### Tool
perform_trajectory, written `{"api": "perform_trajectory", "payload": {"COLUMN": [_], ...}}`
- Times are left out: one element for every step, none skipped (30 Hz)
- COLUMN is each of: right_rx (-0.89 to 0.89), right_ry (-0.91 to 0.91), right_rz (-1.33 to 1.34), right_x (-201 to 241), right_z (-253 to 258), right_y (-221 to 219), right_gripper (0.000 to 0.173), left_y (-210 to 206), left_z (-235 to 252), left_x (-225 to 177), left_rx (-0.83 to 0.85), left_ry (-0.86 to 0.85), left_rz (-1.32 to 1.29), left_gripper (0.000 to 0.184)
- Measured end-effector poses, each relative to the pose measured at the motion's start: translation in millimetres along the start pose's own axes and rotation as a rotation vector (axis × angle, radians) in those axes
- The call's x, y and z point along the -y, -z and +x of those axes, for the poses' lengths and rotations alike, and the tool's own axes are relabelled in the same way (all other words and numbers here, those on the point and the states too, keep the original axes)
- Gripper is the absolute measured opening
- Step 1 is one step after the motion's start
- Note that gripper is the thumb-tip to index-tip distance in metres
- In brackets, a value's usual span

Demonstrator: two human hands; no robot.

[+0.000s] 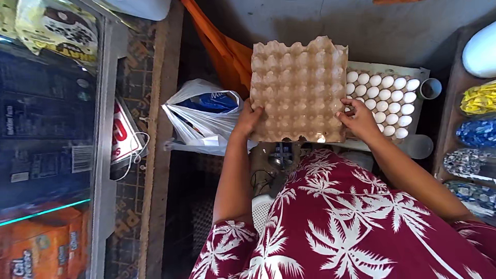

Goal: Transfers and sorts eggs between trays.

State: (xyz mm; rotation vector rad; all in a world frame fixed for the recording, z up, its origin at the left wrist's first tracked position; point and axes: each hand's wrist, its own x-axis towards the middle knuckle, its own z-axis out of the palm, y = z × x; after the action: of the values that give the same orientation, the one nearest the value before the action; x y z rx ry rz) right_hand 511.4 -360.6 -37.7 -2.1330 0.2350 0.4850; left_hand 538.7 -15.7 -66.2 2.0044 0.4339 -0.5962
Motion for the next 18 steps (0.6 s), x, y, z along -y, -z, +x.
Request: {"api": "perform_trajectory", "payload": {"right_rx": [0.003, 0.003, -0.007, -0.019, -0.028, -0.04, -0.055, -0.073, -0.082, -0.083, -0.084, -0.087, -0.094, -0.105, -0.112, -0.117, -0.117, -0.122], "right_ry": [0.001, 0.0, 0.01, 0.027, 0.036, 0.036, 0.036, 0.047, 0.052, 0.052, 0.051, 0.054, 0.062, 0.077, 0.091, 0.109, 0.135, 0.169], "right_rz": [-0.001, 0.005, 0.011, 0.023, 0.037, 0.051, 0.065, 0.079, 0.094, 0.099, 0.113, 0.126, 0.146, 0.174, 0.207, 0.243, 0.271, 0.299], "right_x": [-3.2, -7.0, -9.9, -12.5, -14.5, -15.2, -13.8, -10.9, -7.3, -3.4, 1.4, 6.6, 11.3, 15.9, 21.1, 27.0, 33.3, 39.3], "right_z": [2.0, 2.8, 3.5, 3.8, 2.5, 0.8, -0.4, -0.7, -1.5, -3.0, -4.2, -5.4, -6.7, -8.1, -10.2, -13.0, -15.9, -18.6], "right_y": [-0.6, -0.8, -0.1, 0.9, 1.6, 1.6, 1.6, 1.6, 2.0, 3.0, 4.7, 7.3, 10.7, 14.6, 18.7, 22.0, 24.6, 26.0], "right_gripper": [0.052, 0.053, 0.053, 0.052, 0.051, 0.05, 0.048, 0.046, 0.044, 0.044, 0.044, 0.044, 0.045, 0.046, 0.046, 0.048, 0.051, 0.055], "left_y": [-0.6, -1.3, -1.0, -0.1, 1.6, 3.6, 5.3, 6.9, 7.2, 6.8, 7.3, 9.1, 11.9, 15.4, 18.9, 22.3, 26.1, 29.8], "left_z": [0.3, 1.9, 4.4, 5.8, 5.3, 4.5, 3.0, 0.6, -1.8, -5.1, -9.7, -14.2, -19.2, -24.5, -29.4, -34.2, -39.4, -46.0], "left_x": [-2.2, -2.3, -2.1, -1.6, -0.4, 1.4, 1.9, -1.2, -5.1, -9.2, -14.5, -19.5, -24.4, -29.0, -32.5, -34.5, -35.7, -36.7], "left_rx": [-0.004, -0.002, -0.001, -0.003, -0.01, -0.038, -0.091, -0.154, -0.216, -0.261, -0.286, -0.294, -0.295, -0.291, -0.288, -0.29, -0.295, -0.302], "left_ry": [0.011, 0.015, 0.014, 0.004, -0.012, -0.04, -0.076, -0.102, -0.123, -0.141, -0.166, -0.195, -0.226, -0.26, -0.294, -0.336, -0.385, -0.433], "left_rz": [-0.006, -0.005, -0.005, -0.006, -0.007, 0.002, 0.011, 0.006, -0.01, -0.035, -0.061, -0.087, -0.116, -0.149, -0.185, -0.221, -0.253, -0.276], "left_gripper": [0.064, 0.063, 0.062, 0.061, 0.06, 0.059, 0.06, 0.061, 0.062, 0.063, 0.065, 0.067, 0.067, 0.067, 0.066, 0.065, 0.066, 0.066]}}
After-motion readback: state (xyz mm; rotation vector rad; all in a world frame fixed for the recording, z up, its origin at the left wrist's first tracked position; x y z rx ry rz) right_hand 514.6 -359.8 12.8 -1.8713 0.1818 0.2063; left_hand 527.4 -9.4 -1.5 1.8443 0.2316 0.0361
